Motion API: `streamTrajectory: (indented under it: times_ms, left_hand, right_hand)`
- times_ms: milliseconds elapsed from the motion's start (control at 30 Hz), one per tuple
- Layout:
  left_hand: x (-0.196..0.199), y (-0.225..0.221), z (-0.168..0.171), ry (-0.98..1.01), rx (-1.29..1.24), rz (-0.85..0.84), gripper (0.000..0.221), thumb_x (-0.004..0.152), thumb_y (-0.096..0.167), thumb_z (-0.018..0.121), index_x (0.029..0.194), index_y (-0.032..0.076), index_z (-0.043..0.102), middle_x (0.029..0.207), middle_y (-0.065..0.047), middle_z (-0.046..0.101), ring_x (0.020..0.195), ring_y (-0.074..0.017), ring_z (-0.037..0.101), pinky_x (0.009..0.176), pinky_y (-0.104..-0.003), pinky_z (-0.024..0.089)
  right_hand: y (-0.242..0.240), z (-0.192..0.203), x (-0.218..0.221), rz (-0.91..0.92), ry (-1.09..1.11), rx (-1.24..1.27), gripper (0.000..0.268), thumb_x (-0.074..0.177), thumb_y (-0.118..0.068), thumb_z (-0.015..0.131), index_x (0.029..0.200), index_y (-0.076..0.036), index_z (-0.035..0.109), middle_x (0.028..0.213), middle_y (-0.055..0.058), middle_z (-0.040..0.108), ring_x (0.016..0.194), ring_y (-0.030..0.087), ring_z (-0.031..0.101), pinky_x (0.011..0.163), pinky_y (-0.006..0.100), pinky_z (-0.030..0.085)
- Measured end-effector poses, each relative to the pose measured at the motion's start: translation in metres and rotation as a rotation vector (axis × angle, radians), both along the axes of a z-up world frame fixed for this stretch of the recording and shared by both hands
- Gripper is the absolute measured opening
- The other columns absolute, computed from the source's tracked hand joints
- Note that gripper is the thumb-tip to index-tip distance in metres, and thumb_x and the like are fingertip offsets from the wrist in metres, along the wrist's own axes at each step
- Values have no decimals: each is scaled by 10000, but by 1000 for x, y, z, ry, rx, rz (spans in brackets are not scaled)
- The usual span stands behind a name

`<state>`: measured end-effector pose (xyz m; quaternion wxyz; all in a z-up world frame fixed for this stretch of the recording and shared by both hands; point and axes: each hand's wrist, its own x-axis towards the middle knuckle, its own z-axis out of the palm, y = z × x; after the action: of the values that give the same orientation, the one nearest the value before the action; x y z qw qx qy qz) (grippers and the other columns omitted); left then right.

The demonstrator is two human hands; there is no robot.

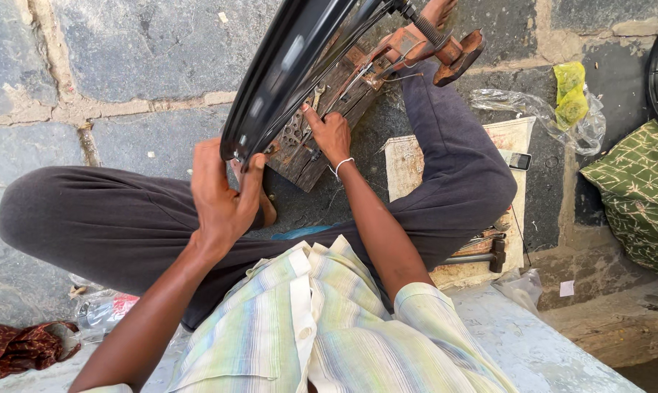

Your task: The person repairs a bicycle wheel by tightening spokes with a small wrench, rotating the rim on a wooden block, and handling small metal parts by hand.

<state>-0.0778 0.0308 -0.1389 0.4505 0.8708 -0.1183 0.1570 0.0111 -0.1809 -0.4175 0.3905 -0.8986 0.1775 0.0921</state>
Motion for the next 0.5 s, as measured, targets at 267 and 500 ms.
streamTrajectory:
  times_ms: [267,500]
  left_hand:
    - [-3,7,-46,312,-33,38,296,1027,311,718,1118,29,707,978,-134,663,885,-280,639,751,-417,499]
    - [-1,6,-26,224,-13,66,274,1003,272,771,1096,19,721,944,-111,675,848,-246,649,745,-395,509]
  right_hand:
    - [-6,-27,-2,22,5,7,743,817,-867,559,549,-203,360,538,-19,389,469,177,396,438,398,346]
    - [-4,-5,-5,86,27,-66,729,863,-818,541,562,-172,391,529,-39,361,461,158,381,428,378,330]
